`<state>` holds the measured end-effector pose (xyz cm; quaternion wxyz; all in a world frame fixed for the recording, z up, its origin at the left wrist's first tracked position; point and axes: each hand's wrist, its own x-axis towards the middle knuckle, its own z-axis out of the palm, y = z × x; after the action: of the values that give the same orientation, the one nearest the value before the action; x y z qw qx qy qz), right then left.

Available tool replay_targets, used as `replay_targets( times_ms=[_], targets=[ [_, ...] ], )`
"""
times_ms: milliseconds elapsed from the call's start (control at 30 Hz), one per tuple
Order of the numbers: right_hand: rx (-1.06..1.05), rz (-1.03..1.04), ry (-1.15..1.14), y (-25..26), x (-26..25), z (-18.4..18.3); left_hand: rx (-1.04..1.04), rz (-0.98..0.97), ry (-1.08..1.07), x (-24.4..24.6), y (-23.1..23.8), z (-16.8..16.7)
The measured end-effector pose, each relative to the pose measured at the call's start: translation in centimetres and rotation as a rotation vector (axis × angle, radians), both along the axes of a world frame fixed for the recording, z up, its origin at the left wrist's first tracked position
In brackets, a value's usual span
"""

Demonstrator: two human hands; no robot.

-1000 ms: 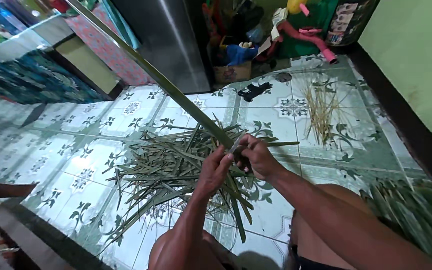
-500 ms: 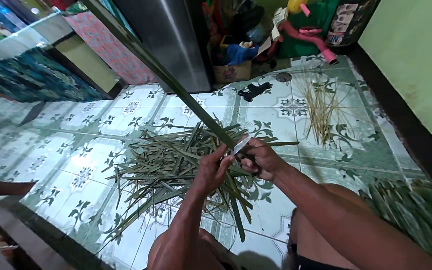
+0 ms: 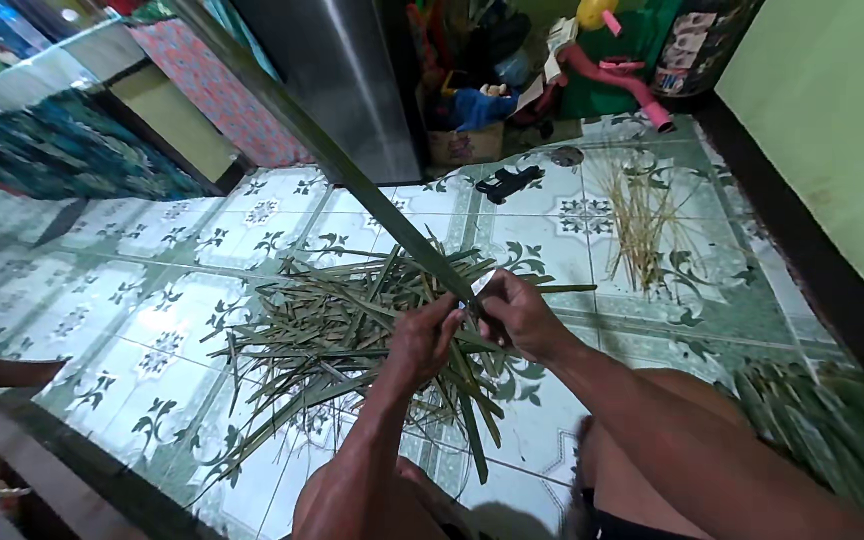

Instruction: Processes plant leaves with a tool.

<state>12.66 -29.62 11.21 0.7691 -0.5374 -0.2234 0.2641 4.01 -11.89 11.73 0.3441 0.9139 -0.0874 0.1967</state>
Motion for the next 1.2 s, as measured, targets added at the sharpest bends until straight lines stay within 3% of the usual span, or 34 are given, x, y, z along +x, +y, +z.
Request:
replay_targets(
  times_ms=[200,367,500,600,833,1033,1200],
  targets=[
    [-0.019,0.000,-0.132,0.0,-0.8,0.6,0.095,0.035,-0.176,-0.3,0.8,0.3],
    [0.007,0.042,-0.060,-0.2,-0.4,1.3,0.116,0.075,-0.238,0.1,0.7,0.2],
    [-0.083,0.165,-0.076,-1.2,-1.0,1.7,0.091,0.314,-0.272,-0.1,3.1,2.2],
    [-0.153,0.183,-0.208,-1.9,-0.9,1.4,-0.019,0.403,-0.209,-0.6,5.3,2.8],
    [-0.207,0.154,-0.324,-3.0,-1.3,0.9,-0.252,0.411,-0.139,-1.0,2.8,3.2],
    [-0.300,0.234,-0.503,-4.7,-0.3,-1.1,-0.536,0.575,-0.340,-1.7,10.8,7.4],
    [-0.420,0.344,-0.395,-4.6,3.3,-2.1,-0.632,0.539,-0.394,-1.4,11.7,4.5]
  ],
)
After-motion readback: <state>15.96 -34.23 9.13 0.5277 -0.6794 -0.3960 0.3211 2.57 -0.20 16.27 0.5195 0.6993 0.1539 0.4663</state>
